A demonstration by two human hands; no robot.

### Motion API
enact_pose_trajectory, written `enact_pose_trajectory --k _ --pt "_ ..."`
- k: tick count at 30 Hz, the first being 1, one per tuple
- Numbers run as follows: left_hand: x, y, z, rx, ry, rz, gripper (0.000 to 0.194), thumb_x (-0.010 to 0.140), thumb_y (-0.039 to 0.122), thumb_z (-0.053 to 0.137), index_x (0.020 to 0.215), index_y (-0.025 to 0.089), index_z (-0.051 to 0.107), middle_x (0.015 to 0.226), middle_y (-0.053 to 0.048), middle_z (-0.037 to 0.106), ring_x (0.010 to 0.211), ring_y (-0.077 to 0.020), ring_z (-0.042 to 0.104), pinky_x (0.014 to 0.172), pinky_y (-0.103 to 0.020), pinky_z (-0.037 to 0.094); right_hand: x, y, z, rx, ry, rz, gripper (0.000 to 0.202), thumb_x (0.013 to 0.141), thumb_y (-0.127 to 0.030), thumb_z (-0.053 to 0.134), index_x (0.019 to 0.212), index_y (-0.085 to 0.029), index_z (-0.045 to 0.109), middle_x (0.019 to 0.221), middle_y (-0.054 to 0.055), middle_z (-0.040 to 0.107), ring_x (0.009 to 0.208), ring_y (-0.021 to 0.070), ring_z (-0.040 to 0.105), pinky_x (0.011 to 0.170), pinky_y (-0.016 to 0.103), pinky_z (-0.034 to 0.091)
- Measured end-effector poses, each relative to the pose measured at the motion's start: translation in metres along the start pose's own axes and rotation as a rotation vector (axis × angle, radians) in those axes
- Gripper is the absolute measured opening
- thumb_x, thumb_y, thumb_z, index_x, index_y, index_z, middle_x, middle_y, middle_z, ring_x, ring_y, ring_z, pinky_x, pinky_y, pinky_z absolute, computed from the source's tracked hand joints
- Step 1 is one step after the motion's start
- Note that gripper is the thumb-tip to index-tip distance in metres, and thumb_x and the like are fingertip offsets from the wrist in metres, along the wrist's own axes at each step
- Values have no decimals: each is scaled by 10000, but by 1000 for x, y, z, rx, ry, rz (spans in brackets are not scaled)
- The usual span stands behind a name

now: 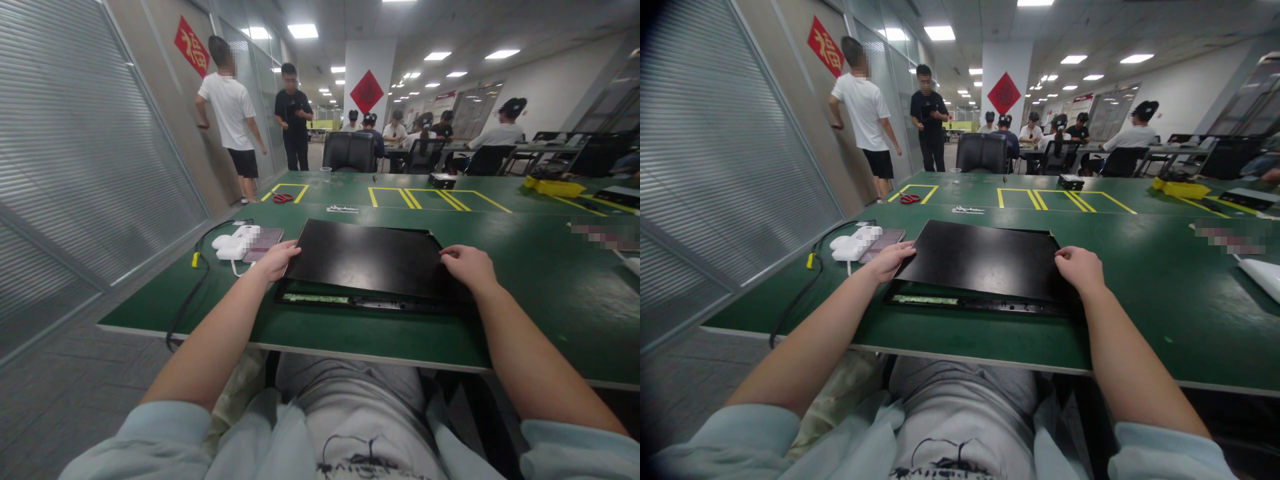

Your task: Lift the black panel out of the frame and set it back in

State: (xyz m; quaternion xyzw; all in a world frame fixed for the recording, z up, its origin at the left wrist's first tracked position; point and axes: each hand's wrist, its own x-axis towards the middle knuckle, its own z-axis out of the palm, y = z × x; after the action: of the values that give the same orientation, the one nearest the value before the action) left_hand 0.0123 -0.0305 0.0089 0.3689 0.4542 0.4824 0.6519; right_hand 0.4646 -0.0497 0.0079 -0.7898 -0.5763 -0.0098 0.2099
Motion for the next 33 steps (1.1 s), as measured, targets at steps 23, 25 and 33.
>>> enact_pose_trajectory --k 23,25,33 --pt "8 -6 -13 357 133 269 382 564 216 868 928 164 765 924 -65 785 870 -253 729 851 -382 564 18 28 17 208 -45 46 271 743 -360 630 931 -289 812 803 31 769 819 259 730 813 406 573" --pt "7 -7 -14 457 122 283 358 539 257 872 871 175 765 890 -54 779 878 -268 722 846 -387 557 17 27 16 198 -55 57 271 743 -357 631 936 -291 810 820 29 774 820 258 731 822 410 571" --pt "8 -10 -15 601 210 290 258 524 212 863 757 191 755 1062 -74 768 1042 -310 704 983 -414 514 16 25 15 222 -45 26 294 751 -389 628 959 -283 806 836 35 779 817 252 728 802 398 575"
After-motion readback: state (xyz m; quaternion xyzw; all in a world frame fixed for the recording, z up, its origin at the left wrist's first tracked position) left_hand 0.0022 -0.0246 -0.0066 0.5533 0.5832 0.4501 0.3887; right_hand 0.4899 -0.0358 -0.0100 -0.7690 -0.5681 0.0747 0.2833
